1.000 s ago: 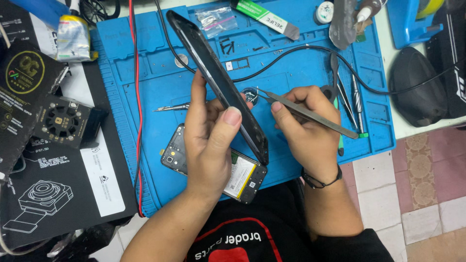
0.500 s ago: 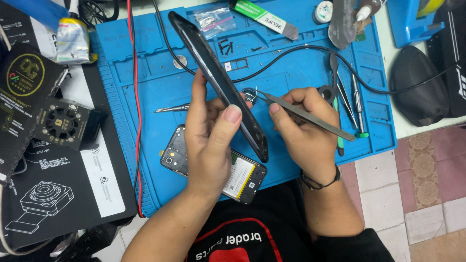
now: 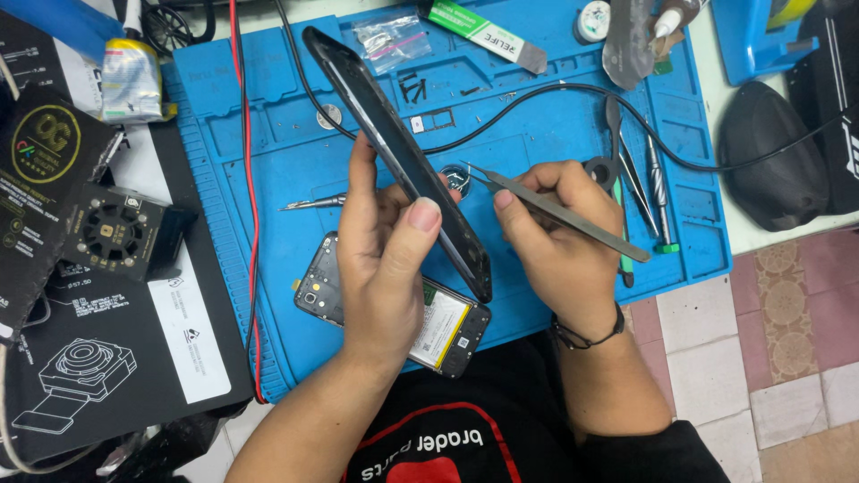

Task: The person repairs a smartphone at a workbench. They hold the phone under a UV curing lamp, press the screen assembly, peel a protective film from the back, use tweezers to work along the phone's edge, and repeatedly press and flex the screen while checking it.

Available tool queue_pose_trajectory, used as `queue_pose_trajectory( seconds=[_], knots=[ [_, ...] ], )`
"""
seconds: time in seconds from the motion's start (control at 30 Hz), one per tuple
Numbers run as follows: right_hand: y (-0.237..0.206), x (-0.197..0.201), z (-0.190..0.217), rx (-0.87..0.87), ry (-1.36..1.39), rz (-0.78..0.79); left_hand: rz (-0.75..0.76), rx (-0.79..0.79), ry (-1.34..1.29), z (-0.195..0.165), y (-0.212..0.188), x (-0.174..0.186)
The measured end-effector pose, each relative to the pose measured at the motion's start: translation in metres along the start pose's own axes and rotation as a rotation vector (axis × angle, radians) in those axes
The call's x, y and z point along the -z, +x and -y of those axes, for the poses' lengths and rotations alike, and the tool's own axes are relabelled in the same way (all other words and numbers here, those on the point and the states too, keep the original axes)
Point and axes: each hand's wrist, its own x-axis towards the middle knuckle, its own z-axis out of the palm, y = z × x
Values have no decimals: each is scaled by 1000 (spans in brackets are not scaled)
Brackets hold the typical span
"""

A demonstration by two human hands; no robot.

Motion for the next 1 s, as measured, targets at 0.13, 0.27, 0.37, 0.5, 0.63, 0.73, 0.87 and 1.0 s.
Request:
queue_pose_trajectory(
  seconds=[0.13, 0.27, 0.37, 0.5, 0.63, 0.73, 0.87, 1.0],
  knots=[
    [1, 0, 0, 57, -49, 5, -2, 8, 12, 0, 0, 0],
    [2, -1, 0, 51, -63, 1, 2, 8, 8, 1, -1, 1],
    [1, 0, -1, -67, 3, -1, 0, 7, 11, 1, -1, 1],
    [0, 2, -3, -178, 145, -18, -6, 12, 7, -1, -1, 1],
    [0, 6, -6, -257, 330, -5, -4, 25, 1, -5, -1, 0],
    [-1, 9, -8, -311, 459, -23, 11, 31, 4, -9, -5, 1],
    [-4, 17, -7, -308, 607, -26, 22, 60, -57, -15, -16, 2],
    [-14, 26, 1, -266, 782, -37, 107, 124, -177, -24, -34, 8]
  ],
)
